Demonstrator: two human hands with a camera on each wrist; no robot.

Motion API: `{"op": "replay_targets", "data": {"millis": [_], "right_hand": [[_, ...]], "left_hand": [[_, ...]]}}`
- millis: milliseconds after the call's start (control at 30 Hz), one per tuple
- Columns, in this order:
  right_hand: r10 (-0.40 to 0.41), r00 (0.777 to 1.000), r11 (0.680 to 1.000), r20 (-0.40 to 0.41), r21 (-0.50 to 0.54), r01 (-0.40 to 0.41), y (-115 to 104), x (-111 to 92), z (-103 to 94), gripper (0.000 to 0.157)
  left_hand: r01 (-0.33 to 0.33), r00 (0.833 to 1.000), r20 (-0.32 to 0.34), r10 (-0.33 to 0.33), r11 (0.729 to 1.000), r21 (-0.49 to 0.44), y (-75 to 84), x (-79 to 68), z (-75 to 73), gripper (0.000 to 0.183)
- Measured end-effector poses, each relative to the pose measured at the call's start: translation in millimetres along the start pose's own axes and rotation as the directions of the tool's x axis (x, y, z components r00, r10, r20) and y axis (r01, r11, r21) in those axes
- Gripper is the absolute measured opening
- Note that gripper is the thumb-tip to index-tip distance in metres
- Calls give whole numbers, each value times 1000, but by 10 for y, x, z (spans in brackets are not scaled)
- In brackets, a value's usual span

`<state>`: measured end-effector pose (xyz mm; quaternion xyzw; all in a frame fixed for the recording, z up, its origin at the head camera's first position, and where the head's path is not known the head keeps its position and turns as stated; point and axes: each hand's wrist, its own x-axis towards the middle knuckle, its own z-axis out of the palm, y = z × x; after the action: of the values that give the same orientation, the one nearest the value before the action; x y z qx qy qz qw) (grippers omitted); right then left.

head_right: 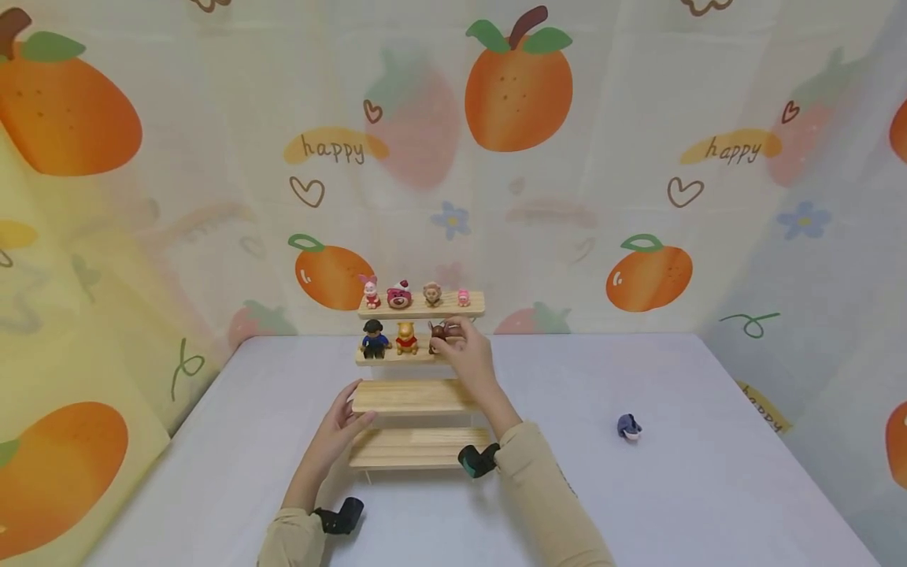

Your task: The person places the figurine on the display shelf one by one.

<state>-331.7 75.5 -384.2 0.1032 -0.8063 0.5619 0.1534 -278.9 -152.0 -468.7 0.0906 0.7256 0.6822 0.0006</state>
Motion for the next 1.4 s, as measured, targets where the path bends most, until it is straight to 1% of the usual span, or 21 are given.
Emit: {"op": "replay_targets", "data": {"millis": [100, 267, 400, 500, 567, 600, 767, 800, 867, 933, 967, 1000, 1033, 1100, 1167, 1200, 1267, 1300, 1333, 1367, 1400], "right_hand": [[15, 1000, 1000, 27, 22, -16, 0, -15, -25, 45], [57, 995, 991, 85, 116, -67, 12, -80, -107, 55], [116, 987, 977, 116, 168, -134, 55, -155, -200, 52], [150, 980, 963, 134, 205, -175, 110, -233, -297, 46], [160, 979, 956, 129, 227, -186, 150, -299, -360, 42], [165, 978, 952, 130, 237, -193, 130, -340, -397, 41], [165, 979, 940, 118, 280, -192, 118, -436, -543, 36], [161, 980, 941, 119, 282, -189, 125, -439, -572, 36], [143, 983, 937, 117, 303, -173, 216, -432, -627, 35], [118, 987, 922, 112, 357, -151, 287, -449, -702, 34], [105, 989, 905, 104, 402, -139, 315, -465, -747, 31], [84, 992, 881, 95, 459, -119, 346, -485, -797, 29], [60, 994, 848, 88, 522, -98, 378, -506, -853, 26], [7, 997, 755, 72, 654, -53, 448, -545, -979, 22], [-36, 997, 656, 68, 754, -28, 511, -580, -1117, 26], [-55, 996, 606, 73, 795, -25, 542, -594, -1189, 30], [-62, 994, 521, 94, 852, -48, 604, -624, -1337, 36], [-59, 992, 488, 109, 870, -67, 635, -639, -1413, 38], [-55, 991, 467, 120, 881, -81, 663, -658, -1490, 39], [-46, 991, 460, 128, 883, -92, 691, -676, -1567, 40], [-41, 990, 462, 133, 881, -99, 720, -694, -1645, 40]], "left_hand": [[-12, 1000, 2, 12, 1000, -5, -7, 8, 4, 69], [-23, 1000, 13, 23, 1000, -21, -17, 14, 3, 68], [-18, 1000, 5, 18, 1000, -18, -24, 16, -6, 68], [-18, 1000, 7, 18, 1000, -22, -20, 20, 8, 69], [-14, 1000, 13, 15, 1000, -27, 14, 2, 23, 68], [-10, 1000, 13, 11, 1000, -28, 12, -2, 27, 69], [-9, 1000, 11, 10, 1000, -26, 19, -24, 23, 69], [-13, 1000, 7, 14, 1000, -28, -12, -10, 13, 69], [-17, 1000, 4, 17, 999, -32, -8, 0, 4, 69], [-19, 1000, 5, 19, 999, -32, -11, 7, -3, 69], [-21, 1000, 8, 22, 999, -32, -12, 8, -9, 69], [-25, 1000, 13, 25, 999, -34, -14, 6, -13, 69], [-32, 999, 18, 33, 999, -35, -16, 2, -15, 69], [-57, 998, 27, 58, 998, -29, -15, -7, -18, 70], [-90, 995, 34, 91, 996, -23, -13, -13, -20, 72], [-126, 991, 39, 127, 992, -24, -13, -15, -21, 70], [-150, 988, 41, 151, 989, -13, -20, -18, -19, 70], [-159, 986, 43, 159, 987, -7, -23, -18, -22, 70], [-144, 989, 38, 144, 990, -7, -25, -16, -20, 71], [-129, 991, 31, 129, 992, -5, -27, -12, -21, 71], [-110, 994, 26, 110, 994, -3, -25, -9, -22, 71]]}}
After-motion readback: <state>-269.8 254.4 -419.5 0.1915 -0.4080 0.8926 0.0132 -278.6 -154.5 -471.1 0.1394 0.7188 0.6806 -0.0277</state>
